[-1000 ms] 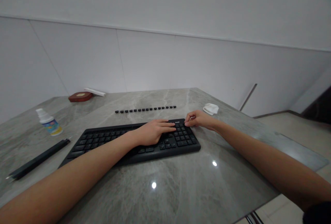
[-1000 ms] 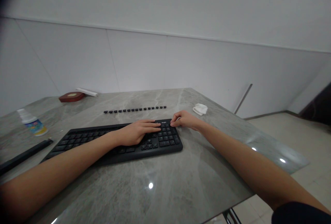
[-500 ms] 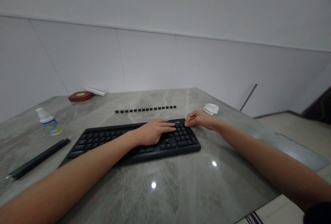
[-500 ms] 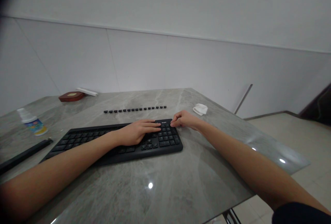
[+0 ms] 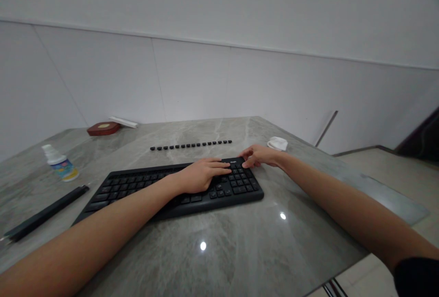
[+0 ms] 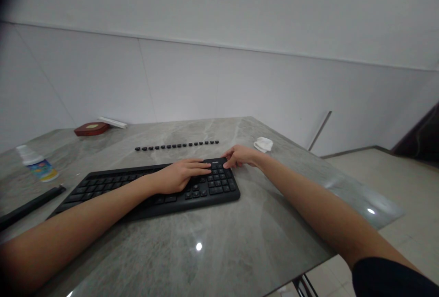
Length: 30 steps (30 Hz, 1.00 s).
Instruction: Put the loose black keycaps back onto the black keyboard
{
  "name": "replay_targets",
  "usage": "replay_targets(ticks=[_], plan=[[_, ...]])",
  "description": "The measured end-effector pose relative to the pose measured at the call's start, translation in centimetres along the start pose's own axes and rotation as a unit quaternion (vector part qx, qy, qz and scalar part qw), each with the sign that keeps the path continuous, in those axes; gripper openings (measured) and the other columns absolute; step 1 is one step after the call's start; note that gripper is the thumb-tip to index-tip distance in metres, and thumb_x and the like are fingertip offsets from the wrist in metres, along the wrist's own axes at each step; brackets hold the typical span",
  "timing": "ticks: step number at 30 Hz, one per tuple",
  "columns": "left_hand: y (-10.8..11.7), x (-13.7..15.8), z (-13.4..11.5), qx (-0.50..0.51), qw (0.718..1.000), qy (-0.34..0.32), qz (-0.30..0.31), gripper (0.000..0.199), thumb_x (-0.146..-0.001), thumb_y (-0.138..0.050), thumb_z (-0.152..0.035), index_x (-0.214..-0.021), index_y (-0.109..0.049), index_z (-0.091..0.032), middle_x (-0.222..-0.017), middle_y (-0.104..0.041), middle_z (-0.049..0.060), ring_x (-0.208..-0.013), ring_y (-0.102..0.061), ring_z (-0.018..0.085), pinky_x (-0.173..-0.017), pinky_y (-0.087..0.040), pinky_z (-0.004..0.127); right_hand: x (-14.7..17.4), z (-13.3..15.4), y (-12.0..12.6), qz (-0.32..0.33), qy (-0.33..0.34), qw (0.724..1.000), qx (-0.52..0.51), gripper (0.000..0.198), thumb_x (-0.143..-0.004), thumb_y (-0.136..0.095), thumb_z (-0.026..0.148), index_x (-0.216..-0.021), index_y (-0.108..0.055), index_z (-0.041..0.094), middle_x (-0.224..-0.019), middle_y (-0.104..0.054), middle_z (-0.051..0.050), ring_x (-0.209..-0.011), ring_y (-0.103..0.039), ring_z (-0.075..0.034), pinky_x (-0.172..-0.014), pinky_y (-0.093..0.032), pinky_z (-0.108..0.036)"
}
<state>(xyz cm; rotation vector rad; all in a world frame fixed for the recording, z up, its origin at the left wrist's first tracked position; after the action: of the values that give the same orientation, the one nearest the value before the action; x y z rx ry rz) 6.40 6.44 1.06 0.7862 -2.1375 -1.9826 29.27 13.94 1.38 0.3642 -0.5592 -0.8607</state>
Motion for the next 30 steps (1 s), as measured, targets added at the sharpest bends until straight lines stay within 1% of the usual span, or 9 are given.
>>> replay_targets(ticks=[2,5,8,12,15,18,22,24,30], plan=[[0.0,0.0,0.0,0.001,1.000,0.001,-0.001,0.064,-0.075,-0.040,0.004,-0.133,-0.051,-0.020,-0.140,-0.049,0.004,-0.132,-0.041,0.024,-0.111,-0.036,0.045,-0.3,-0.2,0.2,0.010,-0.019,1.000,-0.003,0.041,-0.056,-0.075,0.026,-0.094,-0.070,0.013,-0.060,-0.054,0.003,-0.050,-0.043,-0.006,-0.041,-0.026,-0.019],[-0.1,0.0,0.0,0.003,1.000,0.000,-0.005,0.064,-0.075,-0.039,0.004,-0.133,-0.051,-0.021,-0.140,-0.049,0.003,-0.132,-0.041,0.024,-0.110,-0.036,0.045,-0.9,-0.9,0.2,0.033,-0.062,0.996,-0.053,0.044,-0.055,-0.075,0.027,-0.097,-0.067,0.015,-0.055,-0.052,0.005,-0.041,-0.039,-0.005,-0.036,-0.019,-0.018],[0.0,0.0,-0.1,0.003,1.000,0.001,-0.006,0.063,-0.075,-0.039,0.004,-0.133,-0.052,-0.020,-0.140,-0.050,0.003,-0.131,-0.042,0.024,-0.110,-0.036,0.045,-1.5,-1.6,0.0,0.056,-0.110,0.988,-0.095,0.042,-0.057,-0.074,0.027,-0.095,-0.062,0.017,-0.045,-0.045,0.009,-0.033,-0.031,-0.003,-0.033,-0.014,-0.016],[0.1,-0.1,-0.1,-0.001,1.000,0.006,0.000,0.063,-0.075,-0.039,0.003,-0.133,-0.052,-0.019,-0.140,-0.049,0.004,-0.131,-0.041,0.024,-0.110,-0.036,0.045,-1.8,-1.4,-0.3,0.047,-0.142,0.983,-0.105,0.035,-0.058,-0.074,0.023,-0.087,-0.055,0.018,-0.038,-0.038,0.011,-0.029,-0.025,-0.003,-0.032,-0.011,-0.014],[0.1,-0.1,-0.1,0.000,1.000,0.005,-0.002,0.064,-0.075,-0.039,0.003,-0.133,-0.051,-0.021,-0.140,-0.049,0.003,-0.131,-0.041,0.024,-0.110,-0.036,0.045,-1.7,-0.8,-0.4,0.039,-0.131,0.985,-0.101,0.037,-0.057,-0.075,0.020,-0.086,-0.051,0.019,-0.037,-0.038,0.011,-0.029,-0.025,-0.003,-0.031,-0.012,-0.013],[0.0,-0.1,-0.1,0.003,1.000,0.000,-0.005,0.064,-0.075,-0.039,0.004,-0.133,-0.052,-0.020,-0.139,-0.050,0.004,-0.131,-0.042,0.024,-0.110,-0.036,0.045,-1.6,-0.7,-0.4,0.042,-0.114,0.987,-0.101,0.038,-0.058,-0.075,0.019,-0.086,-0.049,0.020,-0.037,-0.038,0.012,-0.029,-0.027,-0.003,-0.031,-0.013,-0.012],[0.0,-0.2,-0.1,0.012,1.000,-0.005,-0.012,0.065,-0.074,-0.039,0.005,-0.132,-0.052,-0.020,-0.139,-0.050,0.005,-0.130,-0.043,0.024,-0.109,-0.037,0.046,-1.8,-1.2,-0.4,0.070,-0.100,0.986,-0.116,0.033,-0.065,-0.073,0.027,-0.085,-0.048,0.019,-0.038,-0.040,0.011,-0.028,-0.026,-0.003,-0.029,-0.014,-0.012],[0.0,-0.1,-0.1,0.016,1.000,-0.006,-0.013,0.066,-0.073,-0.039,0.005,-0.132,-0.052,-0.021,-0.139,-0.050,0.005,-0.130,-0.043,0.024,-0.109,-0.037,0.047,-1.8,-1.4,-0.3,0.071,-0.080,0.987,-0.117,0.031,-0.068,-0.071,0.032,-0.085,-0.049,0.018,-0.039,-0.042,0.011,-0.027,-0.026,-0.003,-0.028,-0.013,-0.012],[0.0,0.0,0.0,0.012,1.000,-0.001,-0.008,0.062,-0.076,-0.039,0.003,-0.132,-0.052,-0.020,-0.139,-0.050,0.005,-0.130,-0.043,0.024,-0.110,-0.036,0.045,-1.4,-1.5,-0.2,0.094,-0.041,0.988,-0.115,0.036,-0.070,-0.072,0.041,-0.088,-0.053,0.015,-0.045,-0.047,0.008,-0.029,-0.030,-0.002,-0.028,-0.016,-0.013]])
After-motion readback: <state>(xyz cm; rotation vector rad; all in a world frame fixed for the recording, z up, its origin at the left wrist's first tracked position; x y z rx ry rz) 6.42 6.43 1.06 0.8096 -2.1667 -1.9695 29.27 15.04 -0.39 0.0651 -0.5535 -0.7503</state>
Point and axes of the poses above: each hand's wrist, its own x-axis away from the middle knuckle, its own y-axis out of the back of the hand, z = x × y, the point moved 3 cm from there along -x, towards the middle knuckle
